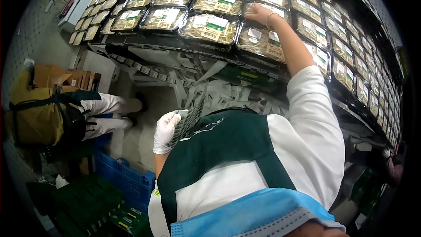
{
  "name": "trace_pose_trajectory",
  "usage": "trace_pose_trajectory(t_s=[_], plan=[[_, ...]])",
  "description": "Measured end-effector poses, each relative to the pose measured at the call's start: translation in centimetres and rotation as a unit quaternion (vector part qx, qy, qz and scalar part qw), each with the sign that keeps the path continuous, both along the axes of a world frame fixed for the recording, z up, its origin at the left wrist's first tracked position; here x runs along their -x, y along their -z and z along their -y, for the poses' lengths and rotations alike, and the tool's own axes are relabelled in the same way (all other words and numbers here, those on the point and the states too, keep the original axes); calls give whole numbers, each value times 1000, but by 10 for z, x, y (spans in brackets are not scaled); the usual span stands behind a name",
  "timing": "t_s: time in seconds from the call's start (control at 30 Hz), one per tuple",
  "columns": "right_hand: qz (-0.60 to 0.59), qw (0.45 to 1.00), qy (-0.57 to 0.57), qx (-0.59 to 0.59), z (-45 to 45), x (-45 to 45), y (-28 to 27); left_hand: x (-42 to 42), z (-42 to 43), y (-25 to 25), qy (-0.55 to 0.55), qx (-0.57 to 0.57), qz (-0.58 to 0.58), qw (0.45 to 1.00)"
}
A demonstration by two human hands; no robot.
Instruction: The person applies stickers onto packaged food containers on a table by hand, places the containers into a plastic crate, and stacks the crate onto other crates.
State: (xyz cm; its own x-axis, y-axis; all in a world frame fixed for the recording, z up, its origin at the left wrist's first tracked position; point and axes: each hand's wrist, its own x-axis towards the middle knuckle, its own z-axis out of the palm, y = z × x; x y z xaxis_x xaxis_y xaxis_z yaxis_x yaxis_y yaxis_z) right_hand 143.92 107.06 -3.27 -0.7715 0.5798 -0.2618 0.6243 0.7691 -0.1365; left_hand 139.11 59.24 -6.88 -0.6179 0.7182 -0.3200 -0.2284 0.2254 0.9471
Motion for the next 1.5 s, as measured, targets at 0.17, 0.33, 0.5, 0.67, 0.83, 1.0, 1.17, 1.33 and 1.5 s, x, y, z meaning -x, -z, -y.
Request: trace_pose_trajectory(t_s=[0.17,0.33,0.5,0.67,0.83,1.0,1.17,1.33,1.5], plan=[[-303,948,-95,-20,45,-9,-3,6,-2,18,20,36,-7,999],[-182,851,-386,306,193,-30,-21,3,-24,1,0,33,-30,999],[-44,881,-433,186,234,-23,35,-4,-47,-26,31,28,-14,999],[-10,871,-459,175,253,-18,57,1,-36,-17,13,36,-11,999],[-11,854,-489,178,276,4,74,12,-6,-7,19,60,-76,995],[-11,873,-443,203,294,48,103,26,42,-3,-166,16,-171,971],[3,850,-171,498,302,133,152,34,118,42,-334,66,-194,920],[32,724,128,677,299,228,218,10,126,101,-403,166,-36,900],[-44,627,276,727,276,366,315,-20,115,141,-320,289,-94,897]])
